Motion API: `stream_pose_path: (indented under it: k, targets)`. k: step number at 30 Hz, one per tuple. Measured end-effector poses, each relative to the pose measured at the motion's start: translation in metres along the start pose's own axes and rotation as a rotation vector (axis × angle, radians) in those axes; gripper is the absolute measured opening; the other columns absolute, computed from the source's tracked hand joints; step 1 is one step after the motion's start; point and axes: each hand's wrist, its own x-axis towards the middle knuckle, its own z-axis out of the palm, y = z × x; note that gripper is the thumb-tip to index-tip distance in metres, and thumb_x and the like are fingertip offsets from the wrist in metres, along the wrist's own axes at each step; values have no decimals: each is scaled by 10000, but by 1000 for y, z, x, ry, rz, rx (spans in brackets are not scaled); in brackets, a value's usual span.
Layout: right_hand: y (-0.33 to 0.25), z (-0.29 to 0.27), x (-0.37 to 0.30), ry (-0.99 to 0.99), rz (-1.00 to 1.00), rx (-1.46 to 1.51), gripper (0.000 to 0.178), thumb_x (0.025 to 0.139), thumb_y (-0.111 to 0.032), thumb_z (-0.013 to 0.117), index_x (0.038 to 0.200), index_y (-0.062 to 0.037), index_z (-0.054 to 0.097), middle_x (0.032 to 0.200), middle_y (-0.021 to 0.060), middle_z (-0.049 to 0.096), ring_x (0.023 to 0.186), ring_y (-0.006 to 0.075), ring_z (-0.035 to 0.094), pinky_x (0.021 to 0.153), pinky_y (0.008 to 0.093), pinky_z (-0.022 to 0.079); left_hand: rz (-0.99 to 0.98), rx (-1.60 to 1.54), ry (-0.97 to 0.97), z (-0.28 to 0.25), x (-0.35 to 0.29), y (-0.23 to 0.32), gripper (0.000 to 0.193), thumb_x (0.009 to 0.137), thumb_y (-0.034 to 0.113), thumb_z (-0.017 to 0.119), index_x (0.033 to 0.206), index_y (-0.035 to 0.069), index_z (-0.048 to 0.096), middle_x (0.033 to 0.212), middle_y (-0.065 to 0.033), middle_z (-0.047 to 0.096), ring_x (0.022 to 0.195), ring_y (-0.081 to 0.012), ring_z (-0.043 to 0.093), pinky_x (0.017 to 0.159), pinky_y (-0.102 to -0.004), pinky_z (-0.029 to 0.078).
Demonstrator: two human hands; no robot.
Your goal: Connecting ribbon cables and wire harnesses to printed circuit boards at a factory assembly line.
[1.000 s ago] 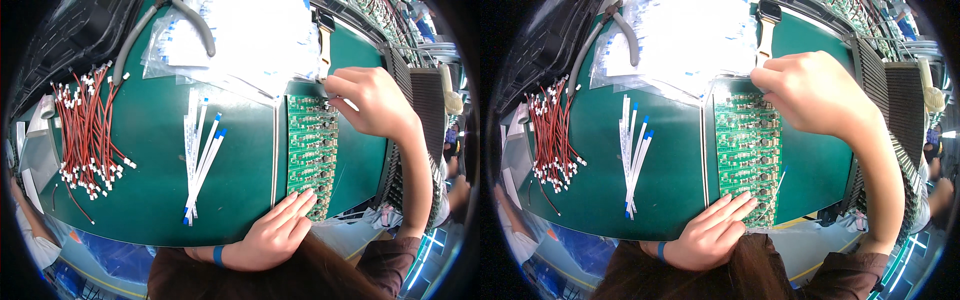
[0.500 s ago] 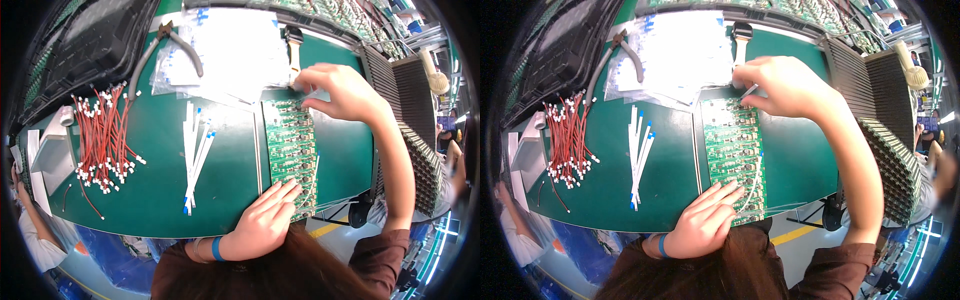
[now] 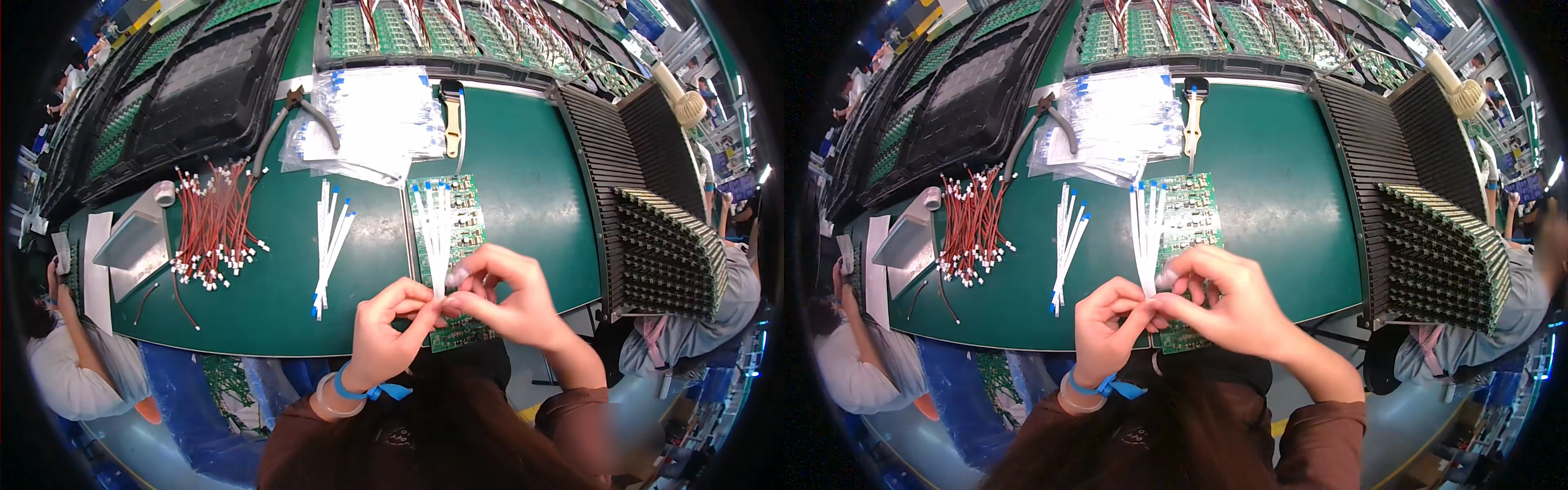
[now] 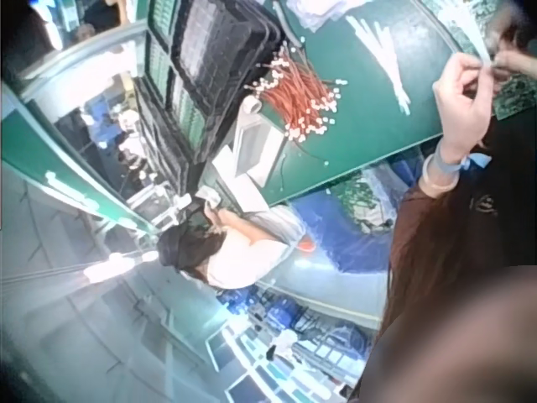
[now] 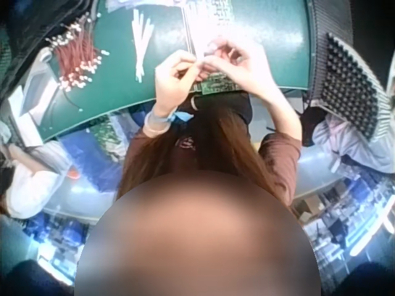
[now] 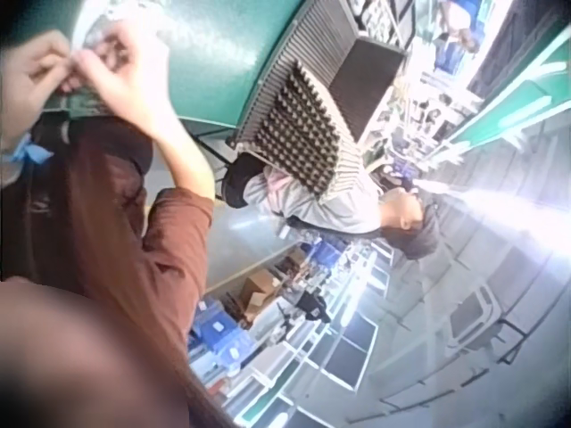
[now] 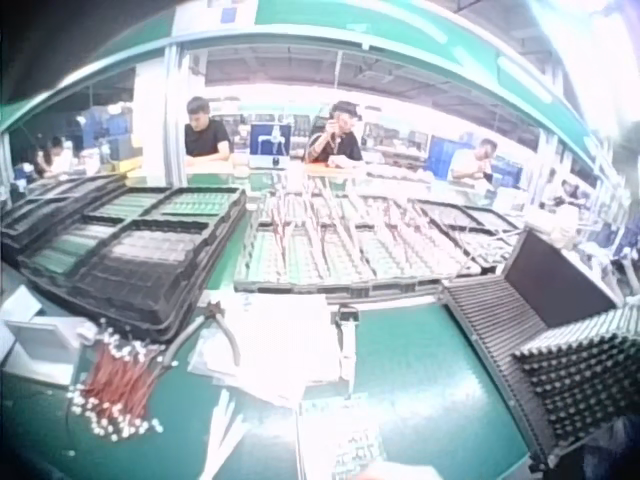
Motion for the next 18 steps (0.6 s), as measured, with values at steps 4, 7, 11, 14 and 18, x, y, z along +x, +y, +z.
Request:
stream_pose_path:
  k: [4, 7, 11, 14, 18]
  targets:
    - [11, 14, -5, 66, 78, 124, 172, 715, -91, 693, 770, 6, 562, 676, 25, 522, 531, 45, 430, 475, 195, 354, -28, 5, 2, 1, -4, 0, 57, 806, -8, 565, 783, -36, 521, 712, -82, 647, 636, -90, 615, 560, -189, 470]
    - [16, 18, -7, 42, 115, 236, 172, 724, -100, 689, 752, 5, 557, 644, 0, 504, 521, 27, 394, 469, 185, 329, 19, 143, -20, 0, -5, 2, 60, 802, -7, 569, 779, -31, 519, 699, -78, 643, 625, -87, 611, 550, -188, 461]
    - [19, 18, -7, 36, 144, 325, 157, 734, -89, 680, 742, -3, 548, 634, -29, 502, 515, 15, 376, 472, 176, 319, 3, 87, 7, 2, -7, 0, 59, 802, -8, 567, 781, -28, 516, 692, -77, 640, 611, -82, 603, 532, -186, 452]
    - [24, 16, -10, 38, 151, 431, 133, 751, -64, 657, 744, -4, 538, 660, -16, 536, 553, 15, 460, 498, 162, 357, 2, 17, 30, 3, -7, -3, 60, 812, -5, 557, 779, -28, 512, 706, -83, 643, 599, -78, 594, 520, -181, 449]
    - [17, 16, -8, 92, 129, 651, 96, 793, -32, 608, 768, 6, 525, 752, 40, 589, 698, 85, 598, 598, 192, 475, -1, -60, 57, 5, -7, -1, 69, 825, -8, 538, 769, -31, 504, 748, -112, 652, 611, -67, 586, 513, -174, 451]
